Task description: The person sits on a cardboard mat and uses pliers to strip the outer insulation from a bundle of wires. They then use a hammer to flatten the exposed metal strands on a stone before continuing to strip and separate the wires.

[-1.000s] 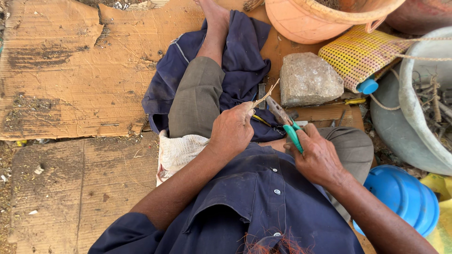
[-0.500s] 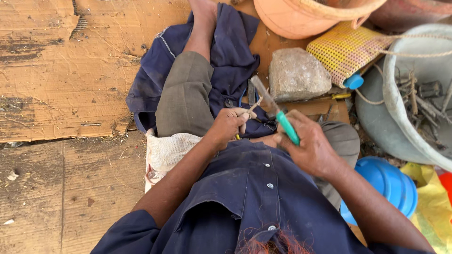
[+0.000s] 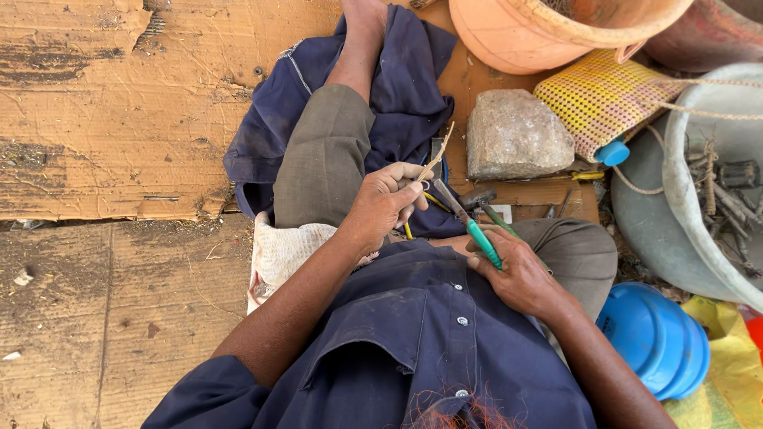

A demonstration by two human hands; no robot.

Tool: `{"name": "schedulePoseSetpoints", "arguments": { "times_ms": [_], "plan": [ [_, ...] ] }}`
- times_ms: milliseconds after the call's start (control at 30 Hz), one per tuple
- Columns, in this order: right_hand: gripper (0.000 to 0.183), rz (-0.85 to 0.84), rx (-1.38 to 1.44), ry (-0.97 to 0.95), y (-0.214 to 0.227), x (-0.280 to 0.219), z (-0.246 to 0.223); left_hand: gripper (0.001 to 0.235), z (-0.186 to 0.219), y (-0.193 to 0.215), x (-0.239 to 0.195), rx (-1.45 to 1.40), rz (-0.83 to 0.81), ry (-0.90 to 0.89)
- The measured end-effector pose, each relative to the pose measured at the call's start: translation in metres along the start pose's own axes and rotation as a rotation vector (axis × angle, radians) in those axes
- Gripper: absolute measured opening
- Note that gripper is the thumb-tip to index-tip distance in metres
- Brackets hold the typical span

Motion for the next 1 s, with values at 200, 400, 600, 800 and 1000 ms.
{"name": "schedulePoseSetpoints", "arguments": {
  "times_ms": [200,400,600,800,1000],
  "plan": [
    [0.026,-0.043,0.039,0.017,0.001,0.002,-0.006,0.027,0.006,-0.007,-0.005,-0.029,0.003,0.041],
    [0.025,-0.039,-0.022,-0.013,-0.001,0.004,-0.008,0.026,0.006,-0.008,-0.007,-0.032,0.014,0.057],
    [0.029,-0.053,-0.105,-0.066,0.001,0.001,-0.009,0.026,0.019,-0.006,0.017,0.494,0.121,-0.118],
    [0.029,-0.025,-0.06,-0.002,0.006,0.001,-0.014,0.036,0.027,-0.009,0.047,0.678,0.031,-0.18],
    [0.027,-0.043,-0.048,-0.003,0.013,0.002,-0.012,0.043,0.025,-0.014,0.05,0.628,0.01,-0.152]
  ]
}}
Point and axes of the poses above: each hand's wrist, its own x-axis towards the middle knuckle, its own y-axis out of the back of the hand, z = x × y, the point moved 4 cm from there along x, towards the middle knuckle, and after that the axes turned 3 degrees about y, right-handed, at the moved point
